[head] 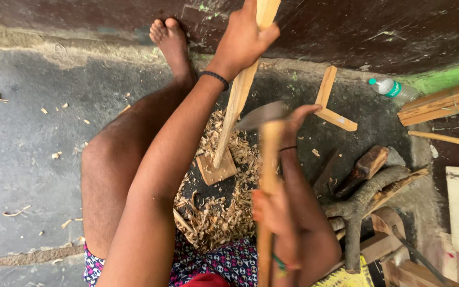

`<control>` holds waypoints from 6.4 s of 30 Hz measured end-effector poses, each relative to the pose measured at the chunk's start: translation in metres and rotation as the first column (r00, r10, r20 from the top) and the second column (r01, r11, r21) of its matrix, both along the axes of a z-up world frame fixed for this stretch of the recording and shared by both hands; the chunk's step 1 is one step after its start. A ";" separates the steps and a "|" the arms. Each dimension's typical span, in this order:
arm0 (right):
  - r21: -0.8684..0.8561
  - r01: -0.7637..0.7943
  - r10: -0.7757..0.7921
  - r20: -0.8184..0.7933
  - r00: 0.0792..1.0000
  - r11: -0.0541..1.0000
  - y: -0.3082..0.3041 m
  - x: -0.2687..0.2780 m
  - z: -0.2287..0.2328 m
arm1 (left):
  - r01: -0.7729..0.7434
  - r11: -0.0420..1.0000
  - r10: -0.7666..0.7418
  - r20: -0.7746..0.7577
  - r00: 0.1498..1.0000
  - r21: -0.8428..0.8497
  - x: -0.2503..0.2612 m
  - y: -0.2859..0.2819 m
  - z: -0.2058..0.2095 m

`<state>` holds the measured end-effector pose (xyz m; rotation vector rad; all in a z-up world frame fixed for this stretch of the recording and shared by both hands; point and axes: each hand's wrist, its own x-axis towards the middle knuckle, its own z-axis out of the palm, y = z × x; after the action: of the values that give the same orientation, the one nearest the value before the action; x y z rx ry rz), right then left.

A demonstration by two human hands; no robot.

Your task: The person sits on the floor and uses a curved blade tool to shave and shape a long wooden stick held between their legs. Wood shavings accumulate on the floor as the person repeatedly strikes the wood with the tool.

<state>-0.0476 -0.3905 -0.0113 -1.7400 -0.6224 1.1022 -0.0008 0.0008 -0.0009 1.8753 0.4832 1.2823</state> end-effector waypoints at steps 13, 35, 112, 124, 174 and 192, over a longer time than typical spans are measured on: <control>0.029 -0.064 0.063 0.016 0.998 0.998 0.042 0.028 -0.010 | 0.008 0.974 -0.035 -0.115 0.993 -0.227 -0.010 -0.007 0.026; -0.345 0.001 -0.139 -0.376 0.916 0.939 -0.042 -0.011 -0.150 | 0.003 0.962 -0.057 -0.191 0.980 -0.272 -0.002 -0.002 0.015; -0.122 -0.158 0.180 0.197 0.964 0.980 0.165 0.070 0.001 | 0.201 0.953 -0.147 0.237 0.960 -0.227 -0.008 0.002 0.008; 0.330 0.093 -0.129 0.088 0.988 0.939 0.118 0.047 0.151 | 0.239 0.907 -0.207 0.126 0.970 -0.347 -0.012 -0.006 0.008; -0.081 -0.052 0.054 0.023 0.998 0.995 0.142 0.057 0.008 | 0.196 0.932 -0.171 0.106 0.980 -0.305 -0.024 -0.006 0.027; -0.039 -0.128 0.125 -0.070 0.990 0.991 0.141 0.057 0.001 | 0.196 0.950 -0.183 0.078 0.980 -0.243 -0.013 -0.003 0.006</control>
<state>0.0090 -0.2492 -0.0102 -1.7116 -0.6790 1.2655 -0.0135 -0.0019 0.0049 1.6294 0.4047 1.0880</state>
